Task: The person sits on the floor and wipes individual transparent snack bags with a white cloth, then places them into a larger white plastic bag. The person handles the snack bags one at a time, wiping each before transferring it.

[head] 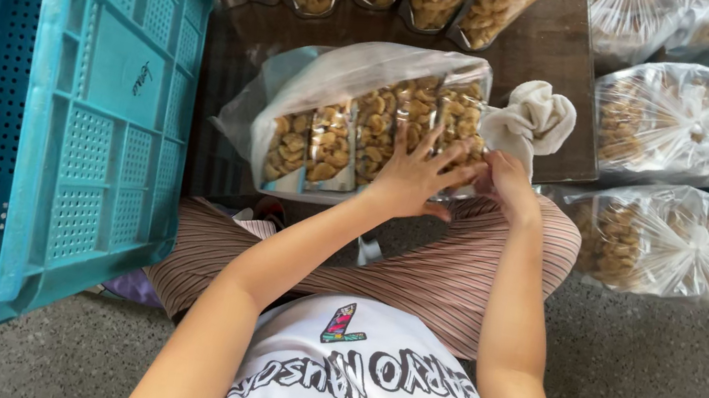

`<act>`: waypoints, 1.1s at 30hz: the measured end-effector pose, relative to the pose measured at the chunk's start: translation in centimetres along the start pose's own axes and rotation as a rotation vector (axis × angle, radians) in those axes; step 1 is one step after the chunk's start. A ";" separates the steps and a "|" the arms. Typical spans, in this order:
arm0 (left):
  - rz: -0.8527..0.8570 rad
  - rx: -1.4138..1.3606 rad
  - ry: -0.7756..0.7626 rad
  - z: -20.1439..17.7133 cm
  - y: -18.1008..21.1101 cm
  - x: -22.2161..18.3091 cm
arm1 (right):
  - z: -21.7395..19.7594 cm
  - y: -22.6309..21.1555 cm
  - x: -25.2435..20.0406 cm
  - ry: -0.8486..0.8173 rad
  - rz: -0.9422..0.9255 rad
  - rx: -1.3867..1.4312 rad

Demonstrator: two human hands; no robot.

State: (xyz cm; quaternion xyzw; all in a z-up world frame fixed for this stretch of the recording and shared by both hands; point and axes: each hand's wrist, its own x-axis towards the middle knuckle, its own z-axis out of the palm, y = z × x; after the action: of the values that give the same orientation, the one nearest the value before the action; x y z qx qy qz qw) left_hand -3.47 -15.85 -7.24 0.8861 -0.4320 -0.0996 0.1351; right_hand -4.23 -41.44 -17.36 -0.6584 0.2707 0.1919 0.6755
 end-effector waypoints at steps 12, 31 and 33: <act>0.029 -0.143 0.440 3.0 -4.2 -3.0 | 6.2 -3.8 -3.0 -0.465 0.201 0.440; -0.061 -0.076 0.203 -0.1 -4.6 -3.4 | 7.1 -4.4 -7.2 0.228 -0.312 -0.225; -0.080 0.007 0.155 -0.3 -4.1 -3.1 | 7.6 -5.8 -9.1 0.315 -0.469 -0.274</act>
State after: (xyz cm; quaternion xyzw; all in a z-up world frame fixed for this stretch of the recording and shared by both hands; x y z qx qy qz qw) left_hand -2.25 -10.97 -8.09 0.9082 -0.3848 -0.0347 0.1608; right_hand -6.91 -33.30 -7.29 -0.8095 0.1841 -0.0389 0.5561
